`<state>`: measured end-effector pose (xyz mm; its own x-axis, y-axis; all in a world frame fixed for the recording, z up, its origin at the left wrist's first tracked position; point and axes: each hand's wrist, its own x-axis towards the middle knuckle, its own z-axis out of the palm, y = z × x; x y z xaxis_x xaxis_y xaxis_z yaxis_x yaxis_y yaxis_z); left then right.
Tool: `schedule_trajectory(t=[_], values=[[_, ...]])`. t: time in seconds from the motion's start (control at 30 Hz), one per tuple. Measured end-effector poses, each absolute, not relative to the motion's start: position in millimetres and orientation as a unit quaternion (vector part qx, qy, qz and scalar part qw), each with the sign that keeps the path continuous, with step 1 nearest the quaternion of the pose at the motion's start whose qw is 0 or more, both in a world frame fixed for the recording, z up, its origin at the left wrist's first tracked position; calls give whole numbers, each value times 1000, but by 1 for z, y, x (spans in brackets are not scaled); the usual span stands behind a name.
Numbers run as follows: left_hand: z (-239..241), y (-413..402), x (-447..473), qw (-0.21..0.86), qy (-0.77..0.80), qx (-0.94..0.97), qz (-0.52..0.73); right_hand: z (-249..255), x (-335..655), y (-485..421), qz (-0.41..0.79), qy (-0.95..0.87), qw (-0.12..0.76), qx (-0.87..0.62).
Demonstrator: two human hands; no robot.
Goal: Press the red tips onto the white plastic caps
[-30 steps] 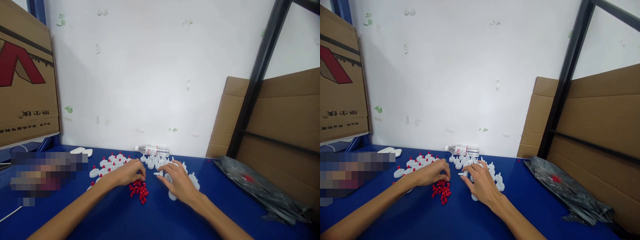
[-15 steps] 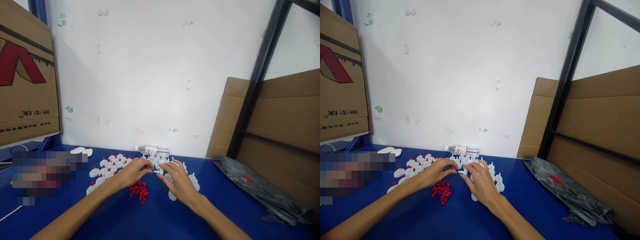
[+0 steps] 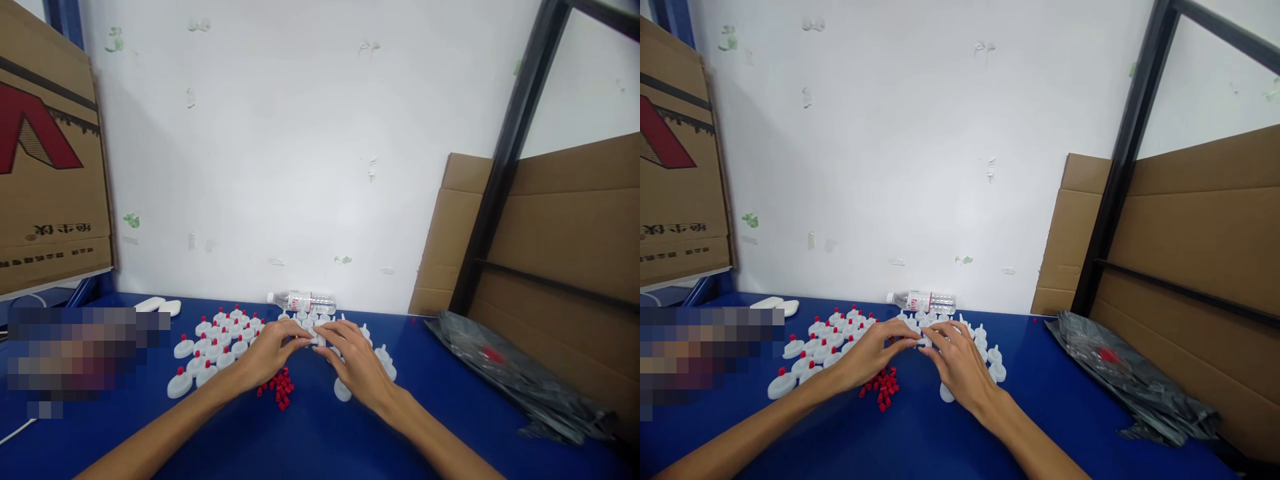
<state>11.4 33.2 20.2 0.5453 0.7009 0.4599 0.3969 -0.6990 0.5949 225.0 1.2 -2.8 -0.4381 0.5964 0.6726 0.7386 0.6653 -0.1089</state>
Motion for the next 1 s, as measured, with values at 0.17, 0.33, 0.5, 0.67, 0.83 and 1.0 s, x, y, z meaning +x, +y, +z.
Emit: schedule_trajectory(t=[0.17, 0.33, 0.5, 0.67, 0.83, 1.0], values=[[13, 33, 17, 350, 340, 779, 393, -1, 223, -4, -73, -843, 376, -377], [9, 28, 23, 502, 311, 686, 425, 3, 218, -9, -50, -857, 376, -347], [7, 26, 24, 540, 296, 674, 408, 3, 217, -8, -57, -862, 388, -320], [11, 25, 23, 550, 279, 685, 388, 8, 214, -12, -99, -850, 407, -321], [18, 22, 20, 535, 268, 709, 372, 13, 210, -20, -134, -827, 424, -343], [16, 19, 23, 557, 267, 698, 362, 9, 212, -17, -130, -832, 411, -349]])
